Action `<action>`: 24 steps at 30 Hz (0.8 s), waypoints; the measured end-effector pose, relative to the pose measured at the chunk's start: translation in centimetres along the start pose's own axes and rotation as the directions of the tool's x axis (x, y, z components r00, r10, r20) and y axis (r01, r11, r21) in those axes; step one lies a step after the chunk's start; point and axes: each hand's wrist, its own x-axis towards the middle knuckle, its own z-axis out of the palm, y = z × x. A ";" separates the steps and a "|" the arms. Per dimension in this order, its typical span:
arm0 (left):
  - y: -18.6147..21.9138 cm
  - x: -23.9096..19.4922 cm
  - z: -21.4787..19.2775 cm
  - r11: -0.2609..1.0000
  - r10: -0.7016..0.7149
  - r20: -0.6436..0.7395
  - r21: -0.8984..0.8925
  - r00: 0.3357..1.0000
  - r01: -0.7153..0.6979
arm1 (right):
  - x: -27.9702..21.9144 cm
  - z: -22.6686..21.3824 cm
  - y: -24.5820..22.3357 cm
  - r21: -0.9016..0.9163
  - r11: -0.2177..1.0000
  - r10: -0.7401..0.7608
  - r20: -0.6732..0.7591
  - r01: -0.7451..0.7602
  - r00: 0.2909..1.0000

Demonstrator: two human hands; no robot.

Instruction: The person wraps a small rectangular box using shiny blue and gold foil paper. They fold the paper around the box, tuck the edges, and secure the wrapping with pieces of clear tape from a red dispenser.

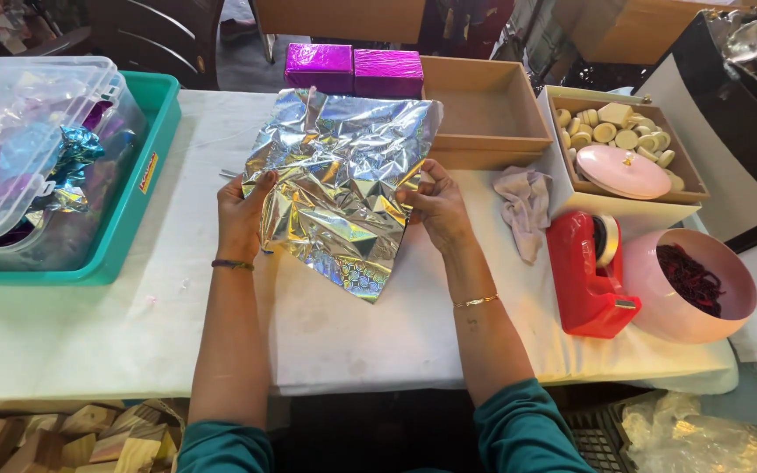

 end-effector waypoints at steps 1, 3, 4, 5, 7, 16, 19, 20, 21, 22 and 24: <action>-0.4 0.2 -0.2 1.000 -0.002 0.001 0.001 1.000 0.002 | 0.1 -0.1 0.3 0.001 1.000 0.000 -0.002 0.000 1.000; -1.3 0.5 -0.6 0.996 -0.082 0.004 -0.028 0.997 0.082 | 0.2 -0.2 0.9 0.018 0.999 -0.036 -0.040 0.036 0.999; -1.8 0.7 -0.9 0.996 -0.084 0.006 -0.027 0.996 0.084 | 0.1 -0.3 1.1 0.019 0.999 -0.036 -0.042 0.036 0.998; -2.3 1.0 -1.0 0.992 -0.097 0.012 -0.083 0.995 0.097 | 0.0 -0.4 1.2 0.119 0.992 -0.038 -0.030 0.041 0.999; -2.8 1.4 -1.3 0.984 -0.110 0.020 -0.138 0.994 0.111 | -0.2 0.2 0.5 0.218 0.975 -0.042 -0.018 0.045 0.999; -4.0 2.2 -2.4 0.972 -0.143 -0.034 -0.191 0.989 0.134 | 0.0 0.5 0.3 0.129 0.978 -0.158 -0.069 0.166 0.985; -5.6 3.0 -3.6 0.980 -0.088 -0.049 -0.185 0.995 0.078 | -0.1 0.9 0.0 0.120 0.975 -0.177 -0.084 0.187 0.981; -5.3 2.8 -3.4 0.984 -0.089 -0.077 -0.159 0.993 0.076 | 0.0 0.9 0.1 0.124 0.975 -0.172 -0.084 0.182 0.981; -5.0 2.6 -3.3 0.988 -0.089 -0.103 -0.132 0.991 0.075 | 0.1 0.9 0.3 0.129 0.975 -0.168 -0.085 0.178 0.982; -5.0 2.7 -3.3 0.988 -0.089 -0.103 -0.131 0.991 0.075 | 0.0 1.2 0.2 0.130 0.975 -0.168 -0.085 0.178 0.982; -5.2 2.8 -3.3 0.992 -0.101 -0.158 -0.096 0.982 0.087 | -0.2 1.6 -0.1 0.138 0.982 -0.118 -0.103 0.132 0.988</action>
